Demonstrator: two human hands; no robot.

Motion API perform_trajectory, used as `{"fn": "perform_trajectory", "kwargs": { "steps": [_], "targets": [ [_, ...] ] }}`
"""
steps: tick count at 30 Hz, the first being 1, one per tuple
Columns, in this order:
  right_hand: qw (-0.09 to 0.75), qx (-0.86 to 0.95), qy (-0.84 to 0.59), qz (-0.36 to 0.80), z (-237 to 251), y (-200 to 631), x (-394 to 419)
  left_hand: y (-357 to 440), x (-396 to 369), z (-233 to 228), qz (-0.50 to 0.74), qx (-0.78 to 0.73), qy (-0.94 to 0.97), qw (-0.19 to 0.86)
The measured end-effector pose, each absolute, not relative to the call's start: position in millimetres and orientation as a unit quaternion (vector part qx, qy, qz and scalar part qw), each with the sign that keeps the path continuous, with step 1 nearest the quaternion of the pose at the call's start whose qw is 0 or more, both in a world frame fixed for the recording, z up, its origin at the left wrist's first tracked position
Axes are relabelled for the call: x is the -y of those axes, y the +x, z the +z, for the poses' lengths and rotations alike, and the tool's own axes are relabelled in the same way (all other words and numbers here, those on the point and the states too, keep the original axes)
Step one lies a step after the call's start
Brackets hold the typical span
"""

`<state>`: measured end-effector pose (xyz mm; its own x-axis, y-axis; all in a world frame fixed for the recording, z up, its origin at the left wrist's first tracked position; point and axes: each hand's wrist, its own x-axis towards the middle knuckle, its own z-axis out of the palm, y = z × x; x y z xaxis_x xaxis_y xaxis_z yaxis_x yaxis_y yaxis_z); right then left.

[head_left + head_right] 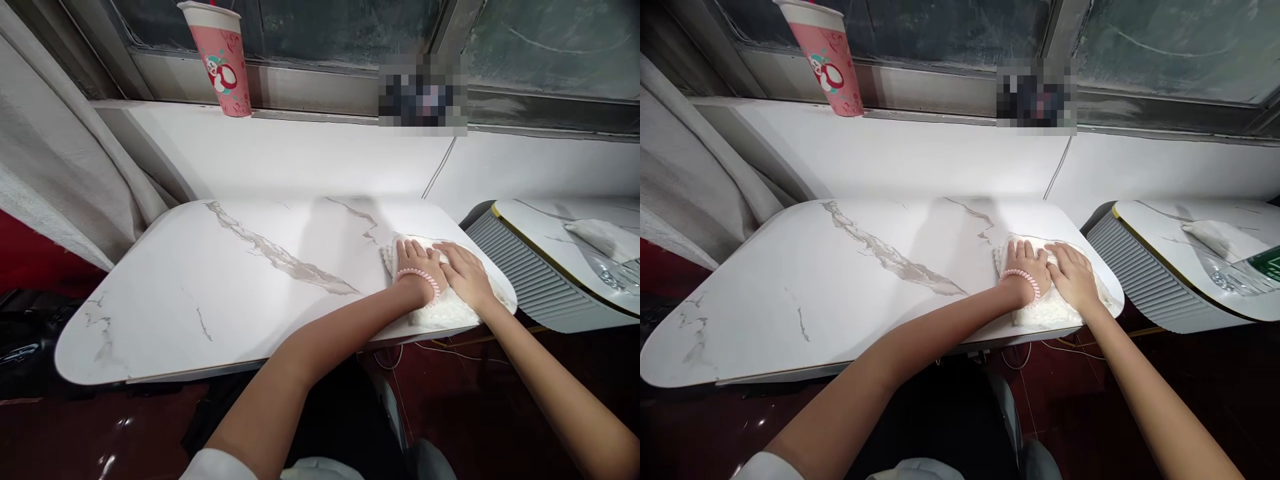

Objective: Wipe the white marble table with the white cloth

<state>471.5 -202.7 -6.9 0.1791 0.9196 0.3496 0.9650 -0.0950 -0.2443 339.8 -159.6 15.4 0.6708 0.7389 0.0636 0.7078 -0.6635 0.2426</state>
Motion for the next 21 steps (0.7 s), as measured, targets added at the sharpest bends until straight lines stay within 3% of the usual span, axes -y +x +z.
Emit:
{"fn": "perform_trajectory", "kwargs": {
  "steps": [7, 21],
  "targets": [
    [0.221, 0.639, -0.734, -0.060, -8.9, 466.5, 132.1, 335.4, 92.7, 1.5, 0.155, -0.410, 0.896, 0.072],
    [0.217, 0.660, -0.716, -0.064, -9.7, 468.0, -2.4, 341.6, -34.9, 1.5, 0.156, -0.446, 0.878, 0.079]
  ]
}}
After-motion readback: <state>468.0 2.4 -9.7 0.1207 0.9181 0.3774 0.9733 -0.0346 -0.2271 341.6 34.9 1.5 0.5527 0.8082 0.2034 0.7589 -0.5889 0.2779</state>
